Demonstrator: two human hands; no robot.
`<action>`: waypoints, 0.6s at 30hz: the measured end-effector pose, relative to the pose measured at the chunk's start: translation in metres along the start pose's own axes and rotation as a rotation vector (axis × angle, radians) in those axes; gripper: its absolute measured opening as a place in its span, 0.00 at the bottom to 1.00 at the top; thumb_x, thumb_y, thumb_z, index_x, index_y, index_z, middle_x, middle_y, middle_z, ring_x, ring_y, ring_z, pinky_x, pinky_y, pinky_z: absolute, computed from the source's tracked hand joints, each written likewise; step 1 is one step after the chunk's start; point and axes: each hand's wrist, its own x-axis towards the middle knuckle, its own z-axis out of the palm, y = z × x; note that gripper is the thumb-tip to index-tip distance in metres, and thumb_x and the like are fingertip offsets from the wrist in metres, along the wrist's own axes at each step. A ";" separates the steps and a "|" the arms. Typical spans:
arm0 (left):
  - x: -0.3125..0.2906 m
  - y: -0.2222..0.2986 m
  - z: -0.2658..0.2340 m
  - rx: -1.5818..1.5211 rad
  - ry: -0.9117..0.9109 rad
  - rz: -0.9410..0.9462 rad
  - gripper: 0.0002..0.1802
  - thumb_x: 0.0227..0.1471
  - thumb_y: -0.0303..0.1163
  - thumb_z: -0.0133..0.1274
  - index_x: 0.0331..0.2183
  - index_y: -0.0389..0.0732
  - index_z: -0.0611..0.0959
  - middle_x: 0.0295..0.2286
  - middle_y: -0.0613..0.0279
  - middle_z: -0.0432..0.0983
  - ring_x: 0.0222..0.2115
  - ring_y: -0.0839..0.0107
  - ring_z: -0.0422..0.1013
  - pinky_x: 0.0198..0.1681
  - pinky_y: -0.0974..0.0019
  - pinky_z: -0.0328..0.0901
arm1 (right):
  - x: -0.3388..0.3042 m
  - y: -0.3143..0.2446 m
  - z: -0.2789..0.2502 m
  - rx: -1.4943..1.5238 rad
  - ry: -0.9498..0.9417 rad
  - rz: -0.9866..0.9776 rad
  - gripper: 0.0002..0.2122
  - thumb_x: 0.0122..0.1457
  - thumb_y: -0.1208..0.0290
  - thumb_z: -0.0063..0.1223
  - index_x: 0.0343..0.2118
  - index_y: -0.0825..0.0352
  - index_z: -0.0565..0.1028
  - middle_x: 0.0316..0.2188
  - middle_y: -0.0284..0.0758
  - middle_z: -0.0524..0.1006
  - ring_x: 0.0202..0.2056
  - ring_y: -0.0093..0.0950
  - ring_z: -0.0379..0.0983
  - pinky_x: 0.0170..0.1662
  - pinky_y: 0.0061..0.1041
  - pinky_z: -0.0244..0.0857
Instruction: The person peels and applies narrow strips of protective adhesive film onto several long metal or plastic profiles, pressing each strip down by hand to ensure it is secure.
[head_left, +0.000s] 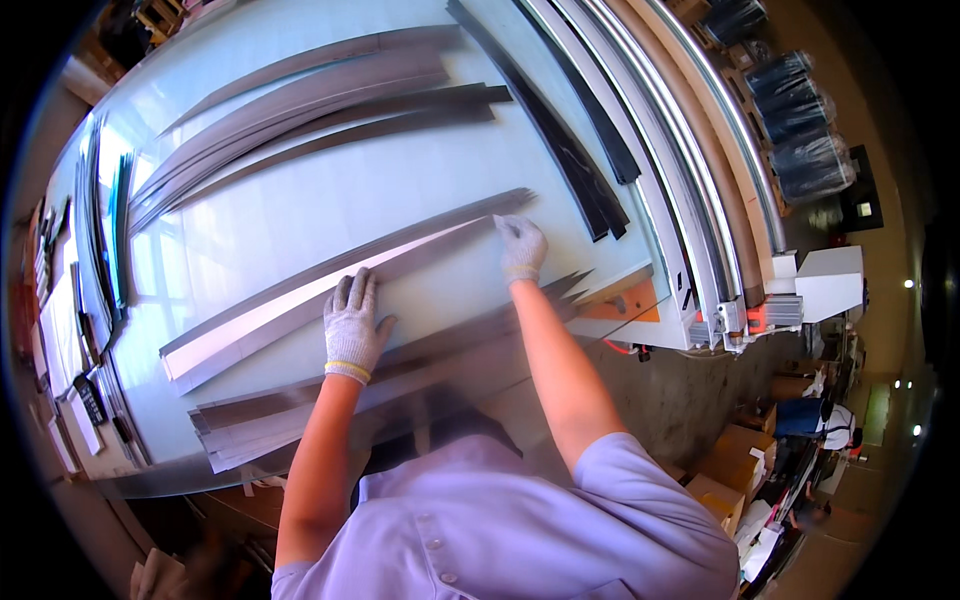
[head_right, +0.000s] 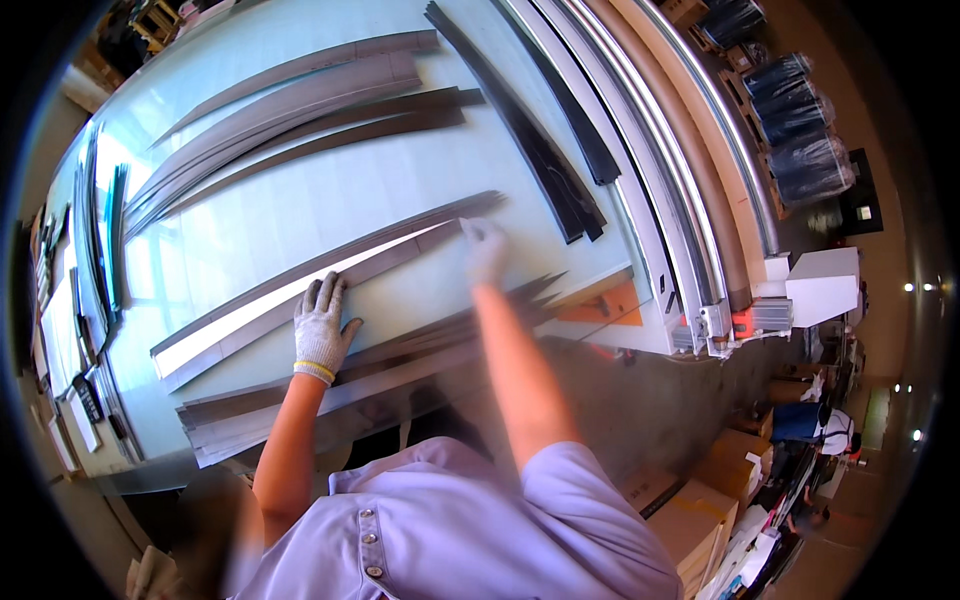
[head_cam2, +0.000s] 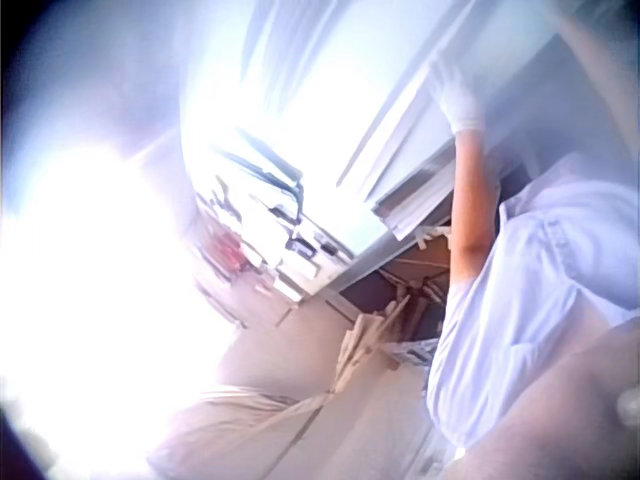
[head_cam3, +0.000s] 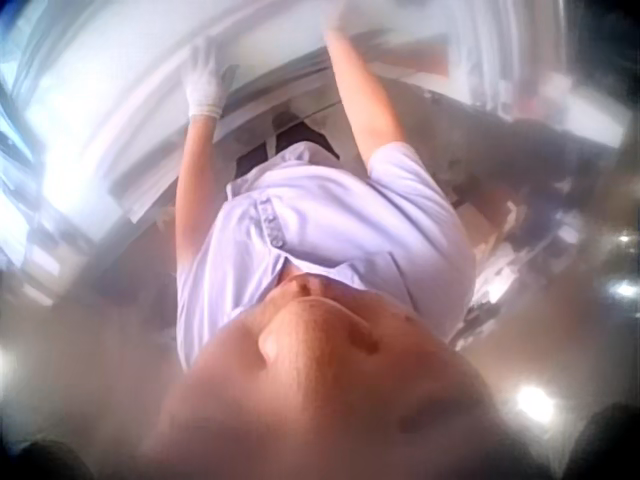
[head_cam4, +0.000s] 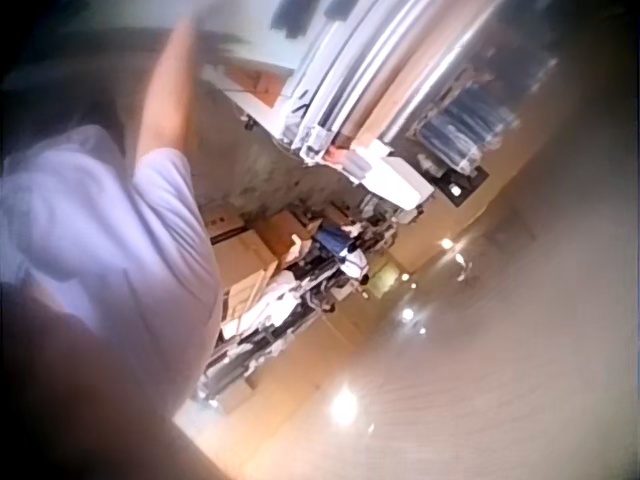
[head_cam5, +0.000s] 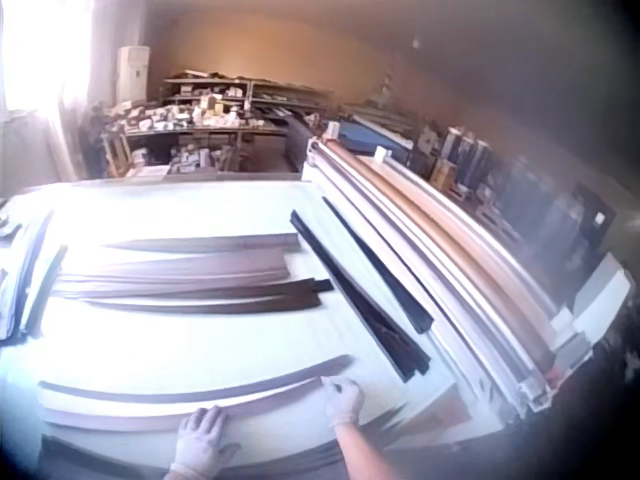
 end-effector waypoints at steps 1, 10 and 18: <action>-0.001 0.000 0.003 0.010 -0.016 -0.012 0.43 0.45 0.42 0.63 0.60 0.39 0.67 0.63 0.57 0.57 0.61 0.50 0.56 0.62 0.48 0.53 | 0.001 -0.007 0.002 0.072 -0.029 0.004 0.07 0.50 0.72 0.65 0.30 0.69 0.82 0.24 0.39 0.80 0.28 0.32 0.77 0.36 0.29 0.70; 0.005 0.005 0.005 0.045 -0.070 -0.047 0.44 0.44 0.40 0.64 0.61 0.41 0.66 0.63 0.58 0.57 0.61 0.51 0.56 0.63 0.48 0.53 | 0.005 -0.019 0.003 -0.170 -0.013 0.064 0.07 0.53 0.72 0.60 0.33 0.67 0.82 0.31 0.44 0.80 0.36 0.42 0.77 0.42 0.36 0.69; 0.005 0.006 0.004 0.042 -0.059 -0.050 0.44 0.44 0.39 0.64 0.61 0.42 0.65 0.63 0.59 0.57 0.61 0.52 0.57 0.62 0.49 0.53 | 0.005 -0.025 0.002 -0.120 -0.052 0.043 0.06 0.52 0.73 0.60 0.32 0.67 0.82 0.30 0.44 0.80 0.35 0.42 0.77 0.41 0.36 0.69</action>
